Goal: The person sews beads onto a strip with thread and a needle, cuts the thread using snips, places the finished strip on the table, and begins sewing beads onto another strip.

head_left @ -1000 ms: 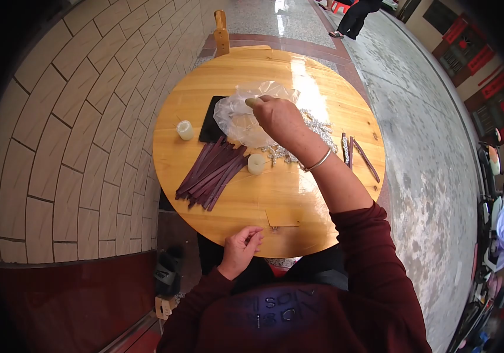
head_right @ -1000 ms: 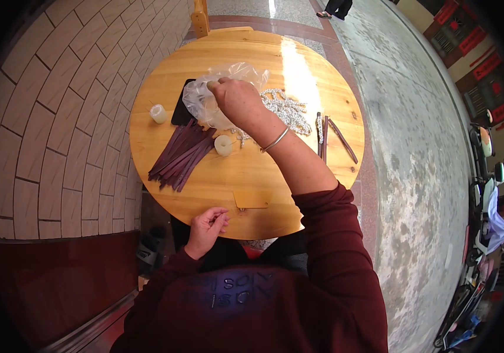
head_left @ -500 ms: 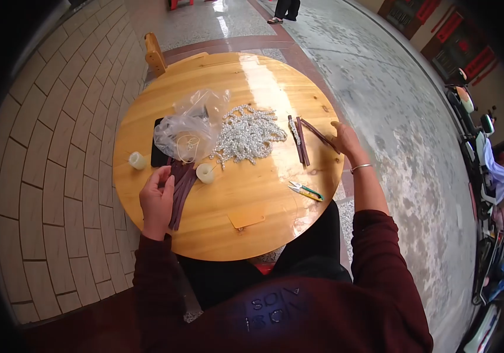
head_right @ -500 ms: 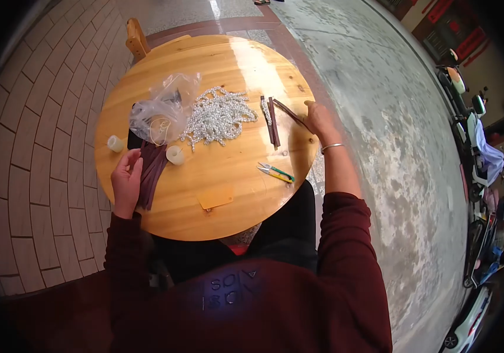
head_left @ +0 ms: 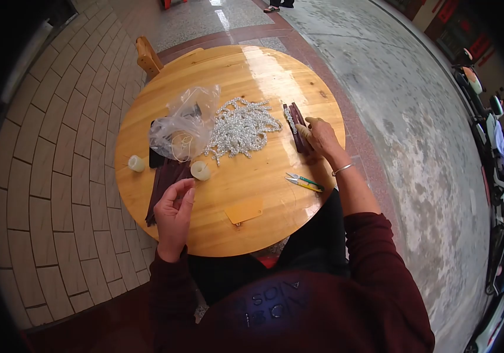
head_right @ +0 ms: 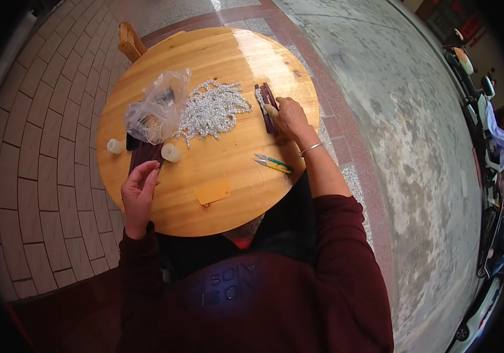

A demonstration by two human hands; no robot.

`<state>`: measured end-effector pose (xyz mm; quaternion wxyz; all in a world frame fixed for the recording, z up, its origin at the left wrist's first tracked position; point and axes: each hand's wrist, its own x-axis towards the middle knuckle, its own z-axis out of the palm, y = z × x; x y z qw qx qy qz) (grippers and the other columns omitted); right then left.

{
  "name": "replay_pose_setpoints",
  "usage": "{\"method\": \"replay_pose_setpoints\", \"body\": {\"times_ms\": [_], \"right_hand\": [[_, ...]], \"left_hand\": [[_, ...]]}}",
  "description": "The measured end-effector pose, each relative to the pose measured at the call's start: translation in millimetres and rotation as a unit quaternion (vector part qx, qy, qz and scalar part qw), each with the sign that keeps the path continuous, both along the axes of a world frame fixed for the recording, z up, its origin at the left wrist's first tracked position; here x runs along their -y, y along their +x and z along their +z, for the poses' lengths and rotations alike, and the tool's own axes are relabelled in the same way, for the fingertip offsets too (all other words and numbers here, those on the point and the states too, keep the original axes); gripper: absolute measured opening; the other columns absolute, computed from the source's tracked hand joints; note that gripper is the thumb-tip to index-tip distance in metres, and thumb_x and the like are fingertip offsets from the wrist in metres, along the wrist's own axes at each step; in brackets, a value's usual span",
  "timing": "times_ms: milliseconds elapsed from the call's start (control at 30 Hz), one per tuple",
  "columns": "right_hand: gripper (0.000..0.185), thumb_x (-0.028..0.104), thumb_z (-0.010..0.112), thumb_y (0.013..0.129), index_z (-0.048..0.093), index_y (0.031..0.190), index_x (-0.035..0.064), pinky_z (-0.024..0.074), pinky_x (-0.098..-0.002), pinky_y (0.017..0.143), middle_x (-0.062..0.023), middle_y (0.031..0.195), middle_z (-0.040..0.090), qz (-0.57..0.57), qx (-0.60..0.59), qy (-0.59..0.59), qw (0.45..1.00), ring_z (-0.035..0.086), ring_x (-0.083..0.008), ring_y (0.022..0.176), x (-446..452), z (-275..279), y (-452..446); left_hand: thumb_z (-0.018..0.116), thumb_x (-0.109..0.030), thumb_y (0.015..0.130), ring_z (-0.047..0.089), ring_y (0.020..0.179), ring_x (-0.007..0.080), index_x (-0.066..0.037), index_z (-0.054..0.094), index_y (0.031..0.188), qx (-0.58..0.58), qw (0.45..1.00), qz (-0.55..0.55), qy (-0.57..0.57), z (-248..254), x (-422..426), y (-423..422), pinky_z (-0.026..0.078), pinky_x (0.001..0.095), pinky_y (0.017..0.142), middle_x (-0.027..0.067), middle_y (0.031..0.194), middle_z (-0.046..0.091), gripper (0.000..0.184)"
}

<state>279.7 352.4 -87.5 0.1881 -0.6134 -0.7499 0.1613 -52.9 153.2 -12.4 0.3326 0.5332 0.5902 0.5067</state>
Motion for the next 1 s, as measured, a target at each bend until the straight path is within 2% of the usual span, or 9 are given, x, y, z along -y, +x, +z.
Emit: {"method": "replay_pose_setpoints", "body": {"times_ms": [100,300,367,533,600,700,800,900,1000], "right_hand": [[0.049,0.031,0.068,0.077,0.053,0.108,-0.0029,0.0454,-0.0425,0.079,-0.0256,0.099,0.054,0.025,0.021,0.003,0.999,0.055,-0.0412,0.091,11.9,1.5,-14.8],[0.035,0.018,0.072,0.073,0.056,0.094,-0.0033,0.0466,-0.0411,0.081,-0.0252,0.095,0.055,0.049,-0.008,0.032,0.998,0.056,-0.0400,0.091,-14.4,-13.3,-28.7],[0.033,0.025,0.069,0.076,0.057,0.091,-0.0018,0.0471,-0.0418,0.079,-0.0229,0.092,0.056,0.055,0.013,0.051,0.997,0.057,-0.0385,0.090,-16.0,-10.3,-30.5],[0.046,0.032,0.066,0.079,0.059,0.111,0.0002,0.0488,-0.0417,0.077,-0.0224,0.101,0.059,0.033,0.029,0.094,0.995,0.059,-0.0374,0.091,5.4,-1.7,-14.1],[0.044,0.028,0.069,0.077,0.060,0.109,-0.0005,0.0492,-0.0408,0.076,-0.0216,0.099,0.060,0.047,0.030,0.081,0.995,0.060,-0.0364,0.089,24.1,0.8,-3.7],[0.037,0.021,0.070,0.076,0.062,0.107,0.0016,0.0492,-0.0389,0.072,-0.0186,0.095,0.061,0.064,0.000,0.044,0.997,0.062,-0.0313,0.082,59.9,7.4,9.6],[0.034,0.016,0.070,0.076,0.062,0.106,0.0024,0.0487,-0.0380,0.073,-0.0173,0.094,0.061,0.104,0.012,0.007,0.995,0.061,-0.0315,0.082,102.9,23.5,11.3],[0.031,0.011,0.069,0.075,0.063,0.104,0.0020,0.0479,-0.0377,0.075,-0.0163,0.094,0.060,0.132,-0.031,-0.066,0.989,0.061,-0.0319,0.082,124.4,21.9,10.5],[0.028,0.008,0.068,0.075,0.064,0.101,0.0015,0.0477,-0.0363,0.075,-0.0160,0.093,0.060,0.117,-0.054,-0.033,0.991,0.060,-0.0318,0.082,123.3,9.5,12.7]], "left_hand": [[0.059,-0.003,0.086,0.061,0.080,0.0107,0.004,0.061,0.102,0.021,0.998,-0.028,0.058,38.9,21.1,23.6,0.049,0.0226,0.069,0.0098,0.097,0.064,0.017],[0.062,0.006,0.076,0.066,0.071,0.0221,0.005,0.064,0.089,-0.038,0.945,-0.156,0.283,109.7,58.8,65.2,0.053,0.0265,0.061,0.0158,0.081,0.066,0.014],[0.066,0.003,0.070,0.066,0.065,0.0225,0.003,0.066,0.082,0.006,0.917,-0.188,0.353,124.1,66.6,77.9,0.053,0.0275,0.054,0.0146,0.079,0.066,0.012],[0.056,-0.003,0.086,0.064,0.073,0.0275,-0.004,0.060,0.097,-0.066,0.865,-0.331,0.372,152.1,91.1,74.3,0.058,0.0335,0.060,0.0165,0.090,0.063,0.012],[0.057,-0.013,0.087,0.064,0.071,0.0212,-0.012,0.061,0.093,-0.065,0.879,-0.205,0.426,140.1,93.8,98.9,0.053,0.0275,0.054,0.0093,0.088,0.064,0.008],[0.054,-0.023,0.090,0.064,0.072,0.0167,-0.019,0.062,0.102,-0.123,0.858,-0.240,0.437,143.1,84.5,65.5,0.054,0.0244,0.054,0.0047,0.090,0.064,0.014],[0.051,-0.008,0.090,0.063,0.074,0.0221,-0.004,0.052,0.114,-0.082,0.918,-0.179,0.343,128.4,79.1,52.3,0.054,0.0300,0.059,0.0150,0.092,0.063,0.025],[0.060,-0.001,0.083,0.064,0.073,0.0175,0.003,0.060,0.106,0.019,0.964,0.019,0.265,95.4,70.3,40.8,0.053,0.0265,0.066,0.0118,0.086,0.066,0.023],[0.056,-0.006,0.090,0.062,0.078,0.0127,0.003,0.060,0.106,0.027,0.986,0.054,0.157,65.4,67.5,11.5,0.050,0.0228,0.068,0.0084,0.090,0.065,0.019]]}}
